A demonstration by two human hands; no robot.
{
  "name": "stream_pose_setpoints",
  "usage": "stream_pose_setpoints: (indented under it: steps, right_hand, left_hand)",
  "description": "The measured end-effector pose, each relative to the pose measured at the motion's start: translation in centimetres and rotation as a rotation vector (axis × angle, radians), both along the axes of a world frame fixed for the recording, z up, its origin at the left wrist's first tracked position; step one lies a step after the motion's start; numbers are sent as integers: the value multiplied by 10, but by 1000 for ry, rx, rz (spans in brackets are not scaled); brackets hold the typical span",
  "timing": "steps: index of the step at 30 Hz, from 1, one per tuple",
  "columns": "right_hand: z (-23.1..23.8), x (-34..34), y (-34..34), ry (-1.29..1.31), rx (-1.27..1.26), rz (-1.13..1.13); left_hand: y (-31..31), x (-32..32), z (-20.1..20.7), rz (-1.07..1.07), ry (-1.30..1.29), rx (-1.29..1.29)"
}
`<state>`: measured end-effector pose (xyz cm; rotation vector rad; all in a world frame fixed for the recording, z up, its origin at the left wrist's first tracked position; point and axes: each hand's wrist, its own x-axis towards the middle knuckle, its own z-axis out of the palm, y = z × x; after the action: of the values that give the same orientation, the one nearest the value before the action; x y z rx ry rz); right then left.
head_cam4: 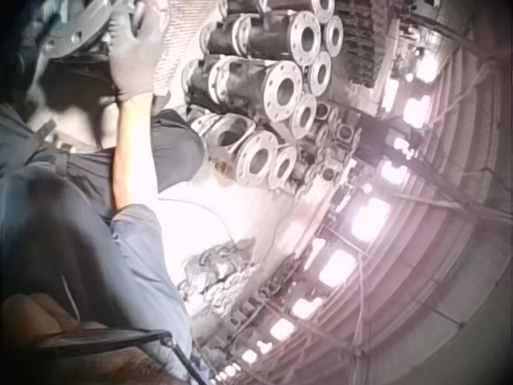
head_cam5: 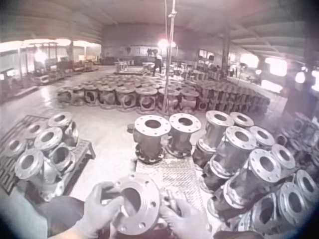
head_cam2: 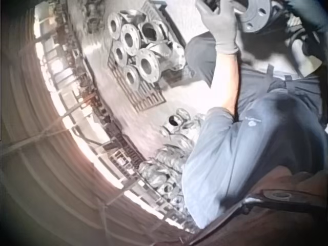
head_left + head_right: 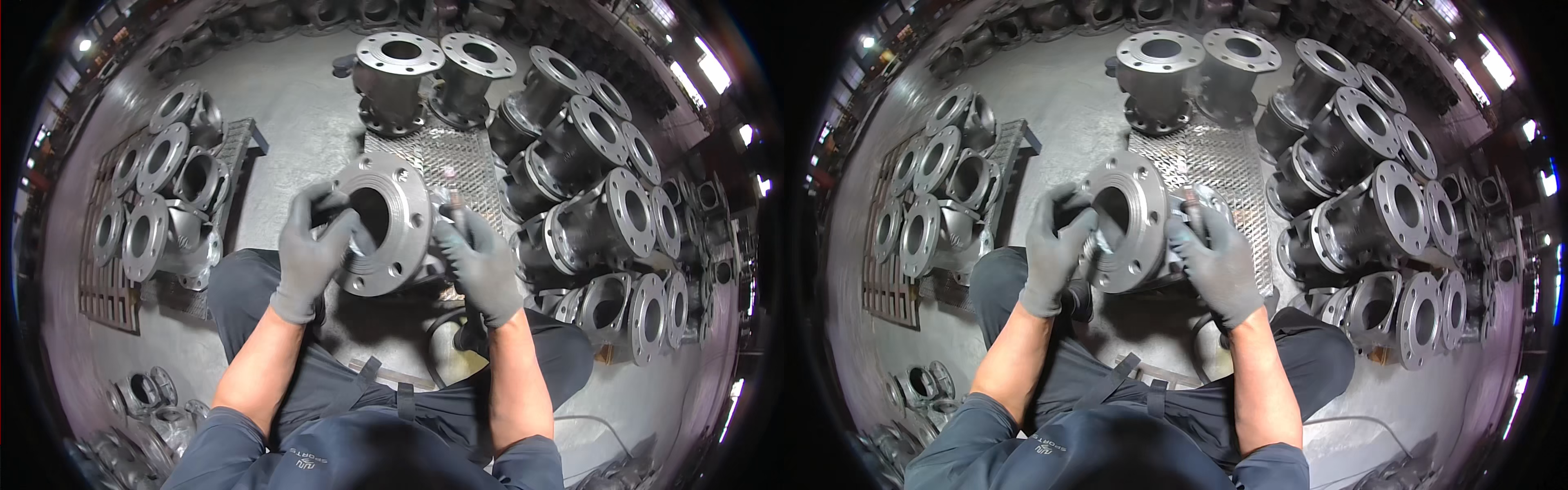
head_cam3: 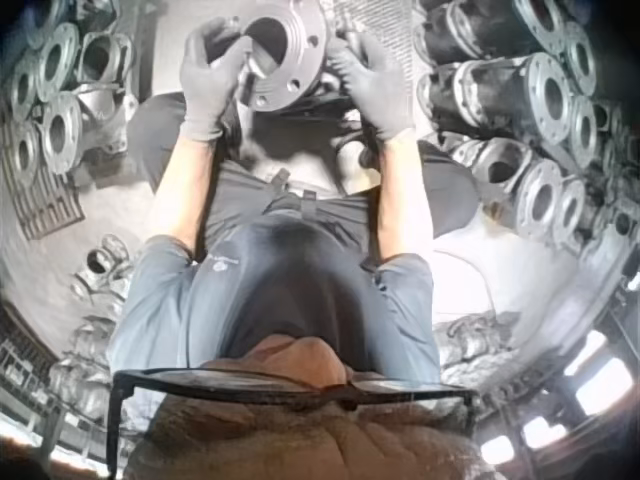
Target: The person grinds and cleans the surfaces of industrial metal castings using a handheld rotary grinder.
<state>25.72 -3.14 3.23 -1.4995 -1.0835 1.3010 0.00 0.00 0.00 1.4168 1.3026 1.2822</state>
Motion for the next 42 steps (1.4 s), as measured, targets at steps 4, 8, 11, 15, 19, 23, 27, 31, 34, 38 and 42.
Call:
stream_pose_setpoints:
  steps: [4,8,11,15,19,23,27,31,34,38,42]
  right_hand:
    - [-3,-9,1,-303,277,58]
    - [-6,-11,-6,-172,206,66]
    - [-39,10,-8,-440,580,28]
    - [-33,-2,-30,-395,489,-20]
    - [-27,3,-36,-216,279,44]
    - [-23,-7,-16,-296,336,120]
    - [3,-60,4,-316,272,175]
    - [-3,-61,-5,-312,290,187]
    - [3,-62,-16,-297,282,164]
    - [1,-40,-24,-228,246,143]
    - [-5,-9,-22,-305,275,270]
  left_hand:
    - [20,-16,-40,199,361,21]
    - [32,-19,-64,-22,70,-234]
    - [31,-9,-35,-145,91,-400]
    - [30,-25,-61,-356,86,-204]
    - [-6,-18,-69,-123,107,-393]
    - [-15,-36,-122,-125,177,-91]
    - [-11,-64,-75,-138,-614,-634]
    - [-17,-57,-98,9,-631,-591]
    - [-18,-60,-93,-70,-487,-616]
    - [-27,-51,-45,-118,-439,-686]
    - [-26,-48,-24,-92,63,-460]
